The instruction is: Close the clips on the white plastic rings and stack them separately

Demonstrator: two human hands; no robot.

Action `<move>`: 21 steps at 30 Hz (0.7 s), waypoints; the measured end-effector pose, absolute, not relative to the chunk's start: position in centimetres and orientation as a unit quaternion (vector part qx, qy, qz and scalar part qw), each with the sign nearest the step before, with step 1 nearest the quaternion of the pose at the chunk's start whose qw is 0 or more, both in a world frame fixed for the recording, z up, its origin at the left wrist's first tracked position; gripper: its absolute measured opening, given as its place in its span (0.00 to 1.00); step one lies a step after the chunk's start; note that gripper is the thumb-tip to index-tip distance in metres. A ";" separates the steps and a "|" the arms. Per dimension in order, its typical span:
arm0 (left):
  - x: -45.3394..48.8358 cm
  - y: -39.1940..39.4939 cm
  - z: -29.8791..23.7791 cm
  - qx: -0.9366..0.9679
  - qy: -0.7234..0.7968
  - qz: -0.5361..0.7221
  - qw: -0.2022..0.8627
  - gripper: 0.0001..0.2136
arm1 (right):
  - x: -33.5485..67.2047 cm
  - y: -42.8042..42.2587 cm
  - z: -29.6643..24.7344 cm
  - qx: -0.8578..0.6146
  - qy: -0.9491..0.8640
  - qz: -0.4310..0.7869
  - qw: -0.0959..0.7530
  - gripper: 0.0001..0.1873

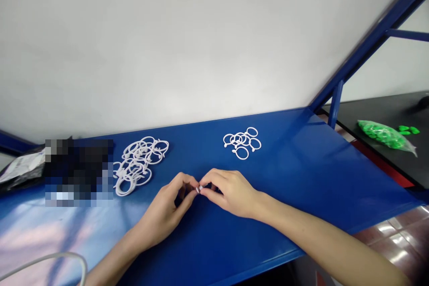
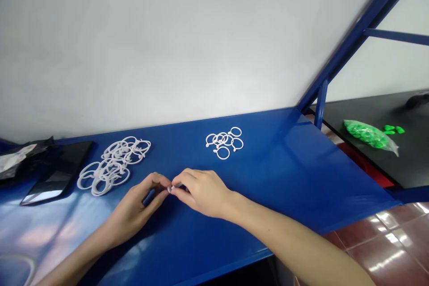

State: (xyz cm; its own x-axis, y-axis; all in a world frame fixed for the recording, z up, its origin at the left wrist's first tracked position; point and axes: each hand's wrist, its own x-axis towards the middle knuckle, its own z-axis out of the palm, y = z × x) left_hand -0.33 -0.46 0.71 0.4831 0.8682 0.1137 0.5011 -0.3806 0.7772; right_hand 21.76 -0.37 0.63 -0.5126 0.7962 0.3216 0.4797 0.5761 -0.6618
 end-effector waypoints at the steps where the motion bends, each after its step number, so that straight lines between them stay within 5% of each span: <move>1: -0.3 -0.5 0.7 0.775 0.441 0.262 0.370 0.06 | 21.8 -0.3 0.6 -0.389 -0.818 0.285 0.314 0.07; 6: -0.5 -0.2 0.4 0.712 0.457 0.280 0.454 0.09 | 21.9 -0.3 0.8 -0.403 -0.771 0.383 0.310 0.06; 14: 0.0 0.0 1.2 0.674 0.440 0.356 0.475 0.08 | 21.9 -0.1 0.5 -0.410 -0.772 0.354 0.333 0.04; 21: -0.1 -0.1 0.5 0.747 0.419 0.372 0.358 0.04 | 21.8 -0.3 0.2 -0.380 -0.830 0.245 0.327 0.09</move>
State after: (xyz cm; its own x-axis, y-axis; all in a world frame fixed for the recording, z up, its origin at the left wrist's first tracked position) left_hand -0.05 -0.10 0.45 0.3715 0.8928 0.2549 0.3600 -0.3915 0.8468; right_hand 21.82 -0.32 0.23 -0.4979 0.7905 0.3566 0.4705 0.5917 -0.6547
